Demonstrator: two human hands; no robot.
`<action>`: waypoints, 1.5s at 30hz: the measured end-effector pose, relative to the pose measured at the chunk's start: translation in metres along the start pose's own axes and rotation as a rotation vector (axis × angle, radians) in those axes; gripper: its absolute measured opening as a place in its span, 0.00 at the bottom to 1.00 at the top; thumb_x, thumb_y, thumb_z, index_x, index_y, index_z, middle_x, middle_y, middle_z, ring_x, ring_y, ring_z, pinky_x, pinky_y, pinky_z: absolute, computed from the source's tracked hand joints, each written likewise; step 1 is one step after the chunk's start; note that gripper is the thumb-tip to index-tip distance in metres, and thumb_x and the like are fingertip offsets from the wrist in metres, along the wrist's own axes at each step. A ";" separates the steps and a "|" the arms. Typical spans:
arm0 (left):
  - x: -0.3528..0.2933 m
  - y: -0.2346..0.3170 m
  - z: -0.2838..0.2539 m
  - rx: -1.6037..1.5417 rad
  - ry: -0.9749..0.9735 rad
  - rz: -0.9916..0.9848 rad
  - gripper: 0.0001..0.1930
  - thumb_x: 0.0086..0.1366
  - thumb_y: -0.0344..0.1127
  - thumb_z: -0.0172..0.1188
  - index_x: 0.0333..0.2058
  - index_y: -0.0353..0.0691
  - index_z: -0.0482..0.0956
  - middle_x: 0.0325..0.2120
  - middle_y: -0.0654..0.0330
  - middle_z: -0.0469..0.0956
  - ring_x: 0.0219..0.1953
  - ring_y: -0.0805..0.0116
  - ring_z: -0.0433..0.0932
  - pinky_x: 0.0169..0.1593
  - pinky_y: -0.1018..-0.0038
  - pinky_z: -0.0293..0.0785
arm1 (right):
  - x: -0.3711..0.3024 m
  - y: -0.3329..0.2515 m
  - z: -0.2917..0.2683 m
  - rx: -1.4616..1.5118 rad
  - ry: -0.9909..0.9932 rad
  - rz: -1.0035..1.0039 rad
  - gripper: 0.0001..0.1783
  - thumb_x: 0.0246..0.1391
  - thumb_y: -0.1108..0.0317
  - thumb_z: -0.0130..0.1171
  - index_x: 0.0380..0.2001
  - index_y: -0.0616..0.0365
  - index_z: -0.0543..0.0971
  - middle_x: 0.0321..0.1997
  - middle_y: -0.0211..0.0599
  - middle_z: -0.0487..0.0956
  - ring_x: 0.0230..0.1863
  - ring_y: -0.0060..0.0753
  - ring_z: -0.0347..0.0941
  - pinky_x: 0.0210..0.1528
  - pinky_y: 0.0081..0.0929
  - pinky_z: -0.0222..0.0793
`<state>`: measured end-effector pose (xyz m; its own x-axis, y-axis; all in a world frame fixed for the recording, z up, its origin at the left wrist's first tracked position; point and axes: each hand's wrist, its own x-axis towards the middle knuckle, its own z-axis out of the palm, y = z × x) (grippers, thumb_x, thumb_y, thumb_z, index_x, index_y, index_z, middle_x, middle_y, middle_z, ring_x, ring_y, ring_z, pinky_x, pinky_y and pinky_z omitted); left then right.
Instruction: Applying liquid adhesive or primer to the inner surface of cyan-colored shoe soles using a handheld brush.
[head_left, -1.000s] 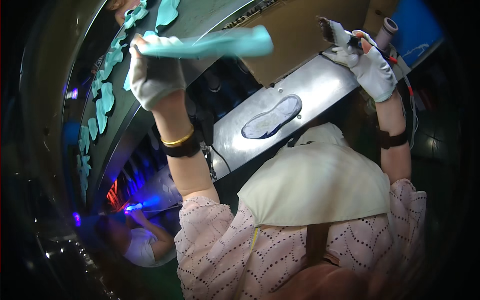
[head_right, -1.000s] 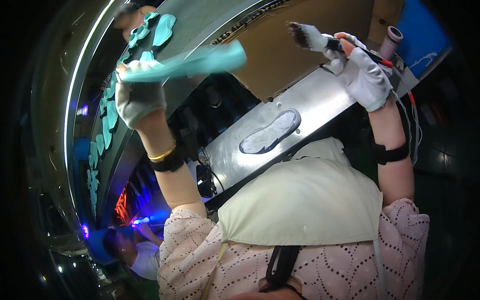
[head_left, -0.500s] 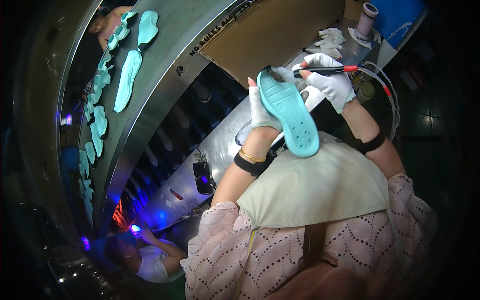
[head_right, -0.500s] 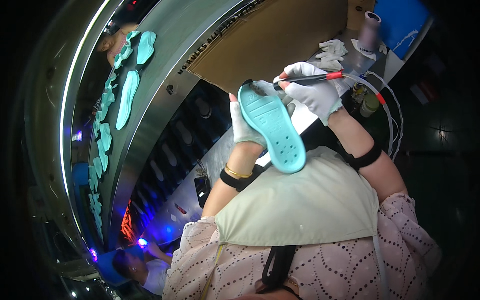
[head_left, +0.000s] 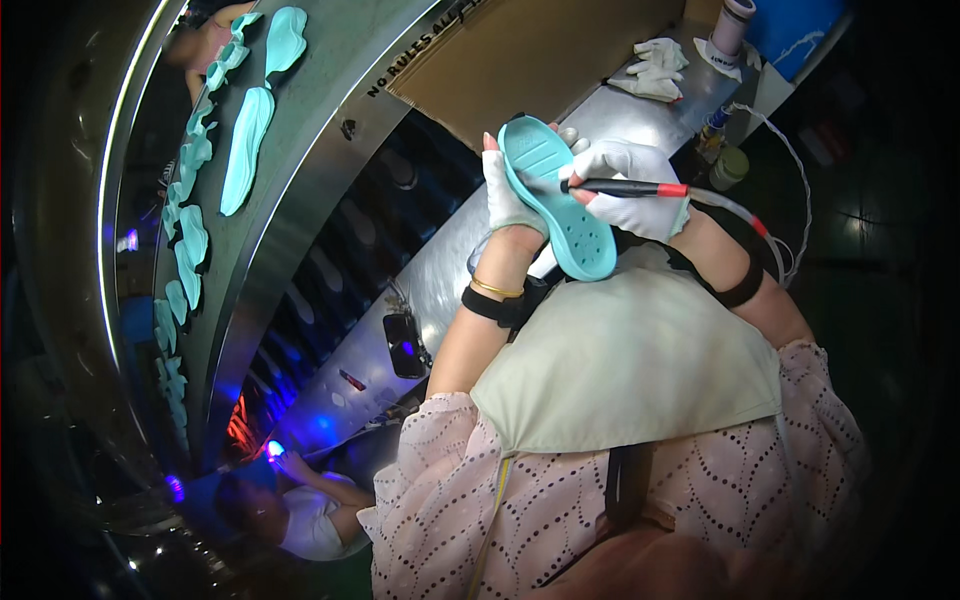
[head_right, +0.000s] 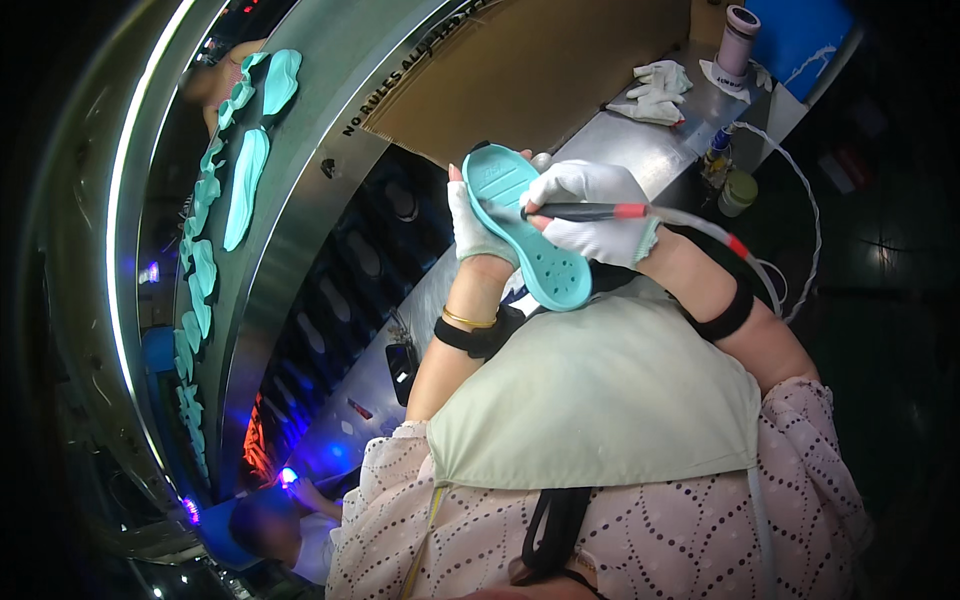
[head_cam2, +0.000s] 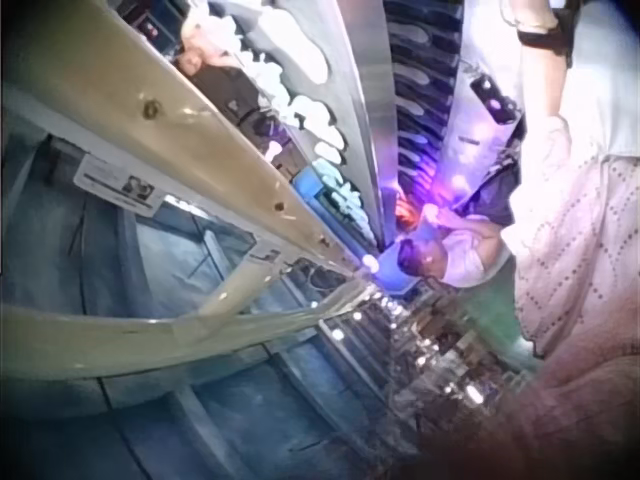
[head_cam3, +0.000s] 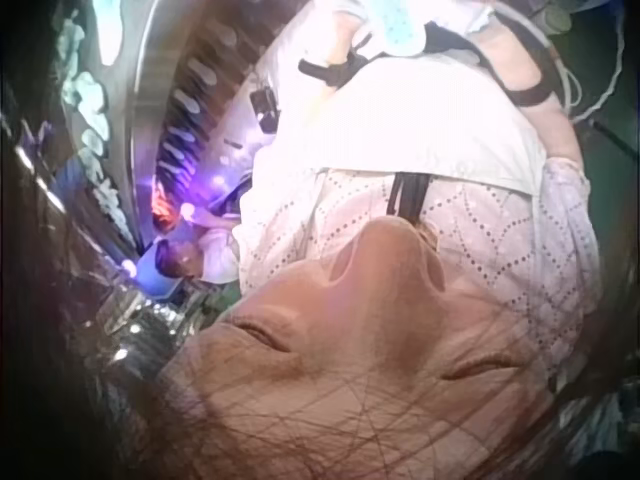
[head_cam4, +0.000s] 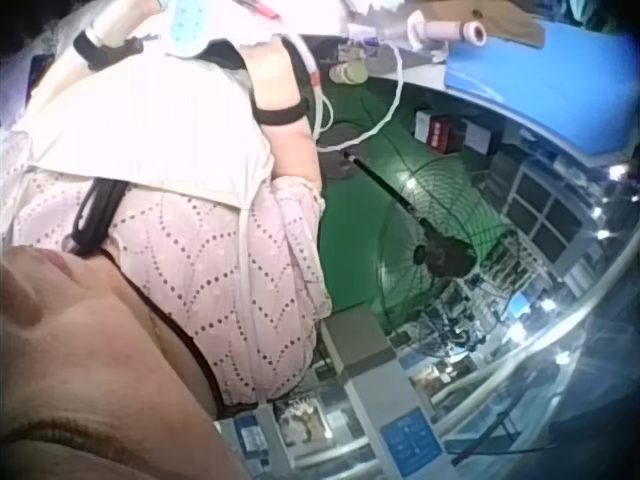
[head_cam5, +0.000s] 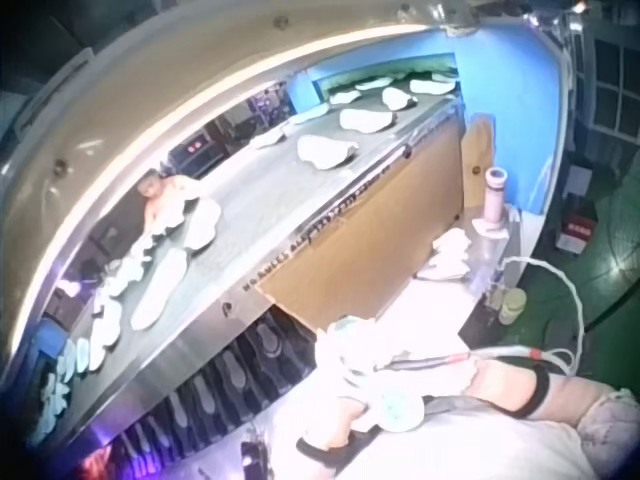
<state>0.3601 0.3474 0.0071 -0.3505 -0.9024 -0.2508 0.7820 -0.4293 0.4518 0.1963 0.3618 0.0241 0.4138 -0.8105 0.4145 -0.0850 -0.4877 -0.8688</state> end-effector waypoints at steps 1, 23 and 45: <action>-0.002 -0.001 0.001 0.010 0.052 0.005 0.39 0.53 0.71 0.42 0.46 0.38 0.68 0.41 0.54 0.72 0.41 0.53 0.73 0.49 0.59 0.68 | -0.004 -0.001 0.001 0.285 0.018 0.226 0.07 0.43 0.78 0.58 0.28 0.59 0.74 0.32 0.32 0.76 0.34 0.21 0.72 0.38 0.20 0.68; 0.011 -0.026 -0.019 -0.205 -0.081 0.226 0.47 0.37 0.76 0.50 0.47 0.41 0.67 0.40 0.54 0.74 0.41 0.56 0.73 0.49 0.63 0.68 | -0.011 -0.005 -0.004 0.319 0.147 0.531 0.03 0.44 0.72 0.61 0.24 0.58 0.76 0.26 0.27 0.78 0.27 0.14 0.71 0.32 0.15 0.67; 0.017 0.022 -0.029 0.664 -0.035 -0.181 0.40 0.54 0.68 0.44 0.51 0.37 0.64 0.43 0.55 0.72 0.41 0.65 0.74 0.44 0.70 0.73 | -0.001 0.012 -0.025 0.394 -0.391 0.390 0.11 0.35 0.80 0.66 0.26 0.61 0.76 0.34 0.35 0.77 0.37 0.26 0.73 0.43 0.23 0.69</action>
<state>0.3860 0.3237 -0.0126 -0.4711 -0.8102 -0.3488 0.2320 -0.4953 0.8371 0.1719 0.3485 0.0197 0.7233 -0.6904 -0.0133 0.0114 0.0313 -0.9994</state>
